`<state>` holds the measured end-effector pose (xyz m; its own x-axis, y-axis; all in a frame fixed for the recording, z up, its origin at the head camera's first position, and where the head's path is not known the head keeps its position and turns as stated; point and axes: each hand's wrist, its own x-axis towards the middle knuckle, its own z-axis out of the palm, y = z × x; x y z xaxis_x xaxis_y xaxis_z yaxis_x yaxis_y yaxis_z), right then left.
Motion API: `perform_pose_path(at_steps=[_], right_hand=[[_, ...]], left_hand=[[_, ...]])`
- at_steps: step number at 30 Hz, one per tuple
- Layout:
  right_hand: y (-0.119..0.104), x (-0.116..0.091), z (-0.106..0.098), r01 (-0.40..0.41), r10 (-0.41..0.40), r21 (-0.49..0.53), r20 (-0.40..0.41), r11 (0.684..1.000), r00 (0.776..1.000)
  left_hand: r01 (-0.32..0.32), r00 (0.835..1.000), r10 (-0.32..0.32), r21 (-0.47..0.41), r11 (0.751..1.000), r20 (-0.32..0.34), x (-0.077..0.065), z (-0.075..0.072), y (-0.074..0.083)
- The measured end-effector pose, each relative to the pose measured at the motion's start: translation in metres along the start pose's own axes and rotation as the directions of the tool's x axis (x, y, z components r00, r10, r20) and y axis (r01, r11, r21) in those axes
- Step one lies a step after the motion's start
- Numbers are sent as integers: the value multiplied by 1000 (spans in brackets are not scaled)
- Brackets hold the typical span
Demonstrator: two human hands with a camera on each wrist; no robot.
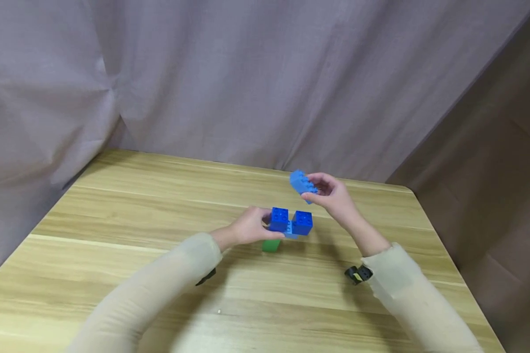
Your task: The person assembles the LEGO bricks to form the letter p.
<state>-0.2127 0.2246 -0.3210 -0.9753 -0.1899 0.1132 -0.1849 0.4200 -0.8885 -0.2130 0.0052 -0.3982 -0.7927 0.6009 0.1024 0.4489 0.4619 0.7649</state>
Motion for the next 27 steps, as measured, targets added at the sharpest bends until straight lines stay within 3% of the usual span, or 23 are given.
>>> perform_pose_path(at_steps=[8,17,27], right_hand=[[-11,-14,4,71,-57,-168,84,983,995],[-11,-19,12,89,-56,-249,139,964,989],[-14,-22,18,171,-119,-315,178,934,977]], left_hand=[[1,1000,-1,-7,1000,10,2,2,1],[2,1000,-2,-11,1000,11,0,0,1],[7,1000,-7,7,1000,22,1,1,1]])
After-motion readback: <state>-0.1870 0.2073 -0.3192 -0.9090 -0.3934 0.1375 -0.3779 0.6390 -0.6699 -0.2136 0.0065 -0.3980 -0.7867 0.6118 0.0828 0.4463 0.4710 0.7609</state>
